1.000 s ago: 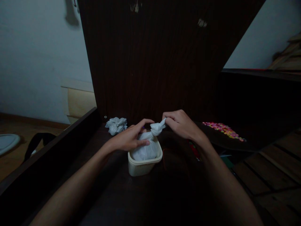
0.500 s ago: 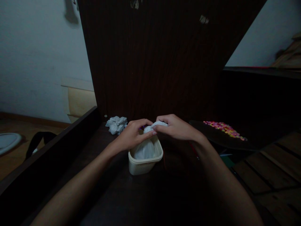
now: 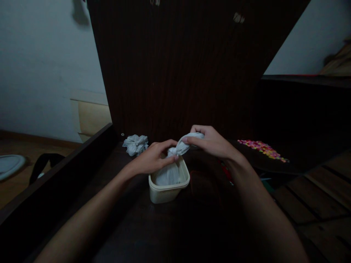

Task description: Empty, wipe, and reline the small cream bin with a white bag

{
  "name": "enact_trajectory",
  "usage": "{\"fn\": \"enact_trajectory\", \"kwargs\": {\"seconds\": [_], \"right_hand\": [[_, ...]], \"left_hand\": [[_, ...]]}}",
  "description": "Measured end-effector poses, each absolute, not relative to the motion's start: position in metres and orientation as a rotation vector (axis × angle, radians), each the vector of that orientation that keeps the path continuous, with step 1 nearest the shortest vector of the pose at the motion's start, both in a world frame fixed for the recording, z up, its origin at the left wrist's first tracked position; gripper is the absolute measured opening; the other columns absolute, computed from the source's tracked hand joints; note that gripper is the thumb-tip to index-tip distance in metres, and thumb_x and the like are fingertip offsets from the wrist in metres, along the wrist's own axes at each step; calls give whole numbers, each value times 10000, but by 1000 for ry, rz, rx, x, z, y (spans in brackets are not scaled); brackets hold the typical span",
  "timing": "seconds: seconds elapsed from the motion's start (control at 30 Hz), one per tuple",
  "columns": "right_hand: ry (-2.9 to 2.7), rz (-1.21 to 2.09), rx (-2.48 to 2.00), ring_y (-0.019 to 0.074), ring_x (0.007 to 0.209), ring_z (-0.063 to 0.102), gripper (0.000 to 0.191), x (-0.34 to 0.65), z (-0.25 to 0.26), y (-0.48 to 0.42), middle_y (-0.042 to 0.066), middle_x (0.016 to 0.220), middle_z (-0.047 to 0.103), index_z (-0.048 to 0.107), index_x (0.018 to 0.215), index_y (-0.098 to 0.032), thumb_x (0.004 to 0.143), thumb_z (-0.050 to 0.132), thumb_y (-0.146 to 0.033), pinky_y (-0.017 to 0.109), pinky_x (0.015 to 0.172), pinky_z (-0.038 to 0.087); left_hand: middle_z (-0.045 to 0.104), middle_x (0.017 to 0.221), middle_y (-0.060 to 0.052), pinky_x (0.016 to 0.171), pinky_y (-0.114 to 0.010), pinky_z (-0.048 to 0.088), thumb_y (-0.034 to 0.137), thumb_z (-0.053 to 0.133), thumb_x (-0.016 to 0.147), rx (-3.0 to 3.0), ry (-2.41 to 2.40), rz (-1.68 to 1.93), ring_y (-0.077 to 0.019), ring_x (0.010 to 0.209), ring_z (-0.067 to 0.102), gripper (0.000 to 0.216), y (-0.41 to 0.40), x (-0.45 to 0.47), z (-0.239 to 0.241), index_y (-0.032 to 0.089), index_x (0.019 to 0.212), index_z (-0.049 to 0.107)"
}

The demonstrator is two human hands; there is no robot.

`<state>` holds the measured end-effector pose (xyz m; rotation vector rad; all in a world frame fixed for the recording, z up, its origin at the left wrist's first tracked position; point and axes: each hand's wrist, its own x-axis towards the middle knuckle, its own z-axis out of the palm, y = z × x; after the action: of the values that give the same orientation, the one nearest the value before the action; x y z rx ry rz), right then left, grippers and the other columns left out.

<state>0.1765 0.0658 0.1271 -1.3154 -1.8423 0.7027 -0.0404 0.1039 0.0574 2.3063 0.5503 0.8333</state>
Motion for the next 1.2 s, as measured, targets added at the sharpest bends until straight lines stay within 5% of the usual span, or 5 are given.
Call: {"fn": "enact_trajectory", "kwargs": {"seconds": [0.23, 0.57, 0.77, 0.93, 1.2], "right_hand": [[-1875, 897, -1176, 159, 691, 639, 572, 177, 125, 64, -5, 864, 692, 544, 1135, -229, 679, 873, -332, 260, 572, 507], [-2048, 619, -1240, 171, 737, 613, 456, 197, 135, 67, -10, 852, 656, 596, 1091, -197, 663, 754, -184, 272, 630, 489], [-2076, 134, -1181, 264, 1031, 663, 456, 190, 131, 58, 85, 1133, 702, 649, 1163, -184, 712, 619, -121, 416, 924, 525], [-2341, -359, -946, 338, 1474, 397, 541, 169, 118, 40, 141, 1477, 553, 598, 1324, -192, 790, 625, -110, 579, 1223, 285], [-2577, -499, -1288, 282, 1016, 645, 346, 155, 97, 53, 139, 1134, 727, 608, 1289, -155, 946, 569, -143, 423, 923, 456]], "left_hand": [[715, 906, -20, 672, -229, 464, 365, 576, 997, 2237, 554, 860, -145, 758, 626, 269, 104, -41, 57, 153, 1111, 697], [680, 815, -4, 613, -213, 419, 297, 559, 978, 2367, 513, 655, -124, 679, 579, 223, 102, -45, 65, 146, 1070, 696], [540, 671, 40, 536, -204, 341, 328, 545, 979, 2343, 569, 681, -105, 587, 481, 222, 105, -46, 63, 151, 903, 655], [546, 693, 36, 558, -218, 356, 348, 506, 985, 2323, 595, 760, -112, 605, 486, 249, 107, -44, 59, 154, 892, 633], [683, 931, -30, 704, -261, 473, 322, 588, 961, 2274, 534, 867, -168, 824, 626, 184, 102, -41, 56, 167, 1061, 585]]}}
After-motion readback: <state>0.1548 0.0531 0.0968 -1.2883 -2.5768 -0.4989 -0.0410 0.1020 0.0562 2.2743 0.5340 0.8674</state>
